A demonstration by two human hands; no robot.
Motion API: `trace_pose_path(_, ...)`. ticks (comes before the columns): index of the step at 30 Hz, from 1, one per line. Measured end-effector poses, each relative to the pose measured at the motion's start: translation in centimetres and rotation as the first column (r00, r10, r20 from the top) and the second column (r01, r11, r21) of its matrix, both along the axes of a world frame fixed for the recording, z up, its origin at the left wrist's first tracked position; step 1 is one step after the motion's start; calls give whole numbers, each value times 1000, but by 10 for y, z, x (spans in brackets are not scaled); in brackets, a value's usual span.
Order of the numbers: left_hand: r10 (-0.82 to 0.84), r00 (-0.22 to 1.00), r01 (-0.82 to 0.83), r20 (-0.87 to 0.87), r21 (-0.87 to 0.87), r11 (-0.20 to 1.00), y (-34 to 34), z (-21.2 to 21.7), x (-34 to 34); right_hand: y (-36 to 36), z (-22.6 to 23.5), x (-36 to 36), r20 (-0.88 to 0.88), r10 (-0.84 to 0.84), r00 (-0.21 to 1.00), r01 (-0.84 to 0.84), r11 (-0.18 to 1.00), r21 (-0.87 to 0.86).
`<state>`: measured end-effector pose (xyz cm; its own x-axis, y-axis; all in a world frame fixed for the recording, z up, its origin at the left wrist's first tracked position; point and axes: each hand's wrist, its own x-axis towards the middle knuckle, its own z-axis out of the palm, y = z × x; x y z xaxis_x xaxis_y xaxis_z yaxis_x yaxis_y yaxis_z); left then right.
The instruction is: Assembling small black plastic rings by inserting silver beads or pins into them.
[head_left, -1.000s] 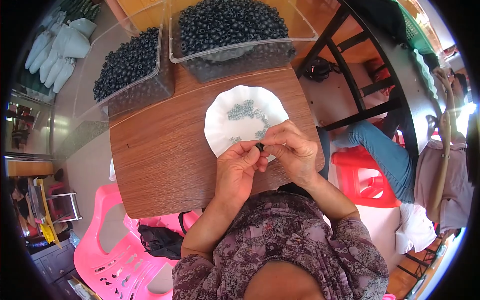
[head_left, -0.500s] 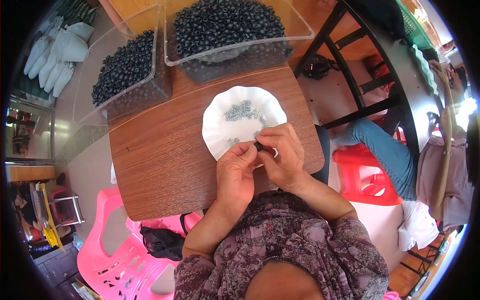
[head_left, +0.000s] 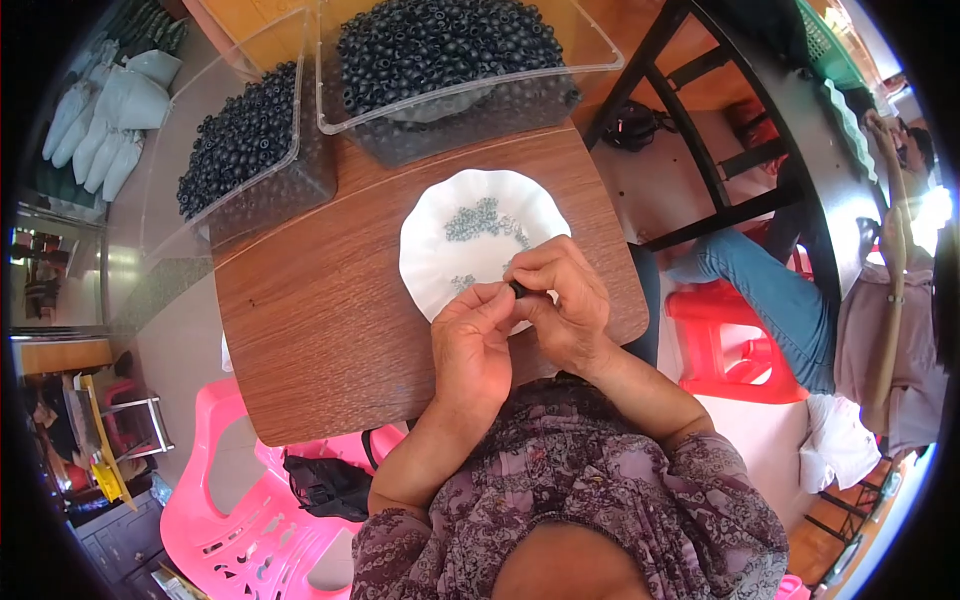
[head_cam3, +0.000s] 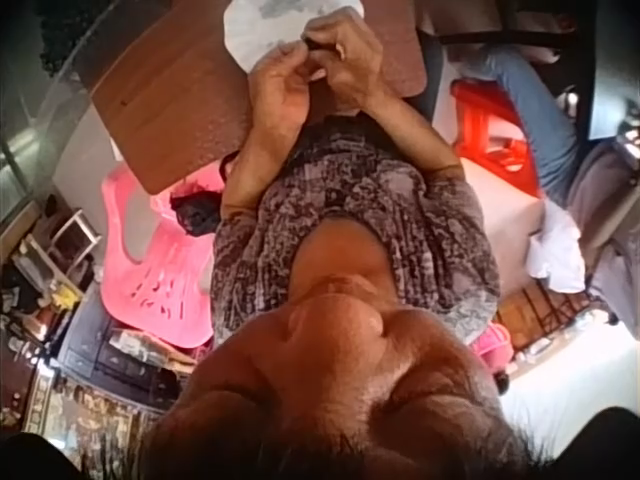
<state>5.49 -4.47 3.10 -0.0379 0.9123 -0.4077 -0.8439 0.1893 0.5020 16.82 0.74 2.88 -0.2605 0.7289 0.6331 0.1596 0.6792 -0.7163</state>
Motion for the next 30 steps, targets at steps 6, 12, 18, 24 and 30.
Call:
trace_pose_path(6,49,998,-50,32,34,998,4,-7,-2,3,-1,-4,-60,32,998,-37,996,-79)
trace_pose_path(12,16,999,-14,-30,38,999,3,2,-4,-1,-2,-5,-84,38,996,-50,988,-147)
trace_pose_path(18,-5,955,45,-297,129,991,5,13,-12,1,10,-5,-12,-3,1000,3,998,-66)
trace_pose_path(24,-29,925,88,-380,139,986,7,12,-24,0,14,-5,32,13,999,-10,994,-108)
trace_pose_path(30,10,954,24,-298,112,993,8,8,-21,-1,12,-8,46,-3,999,8,994,-106)
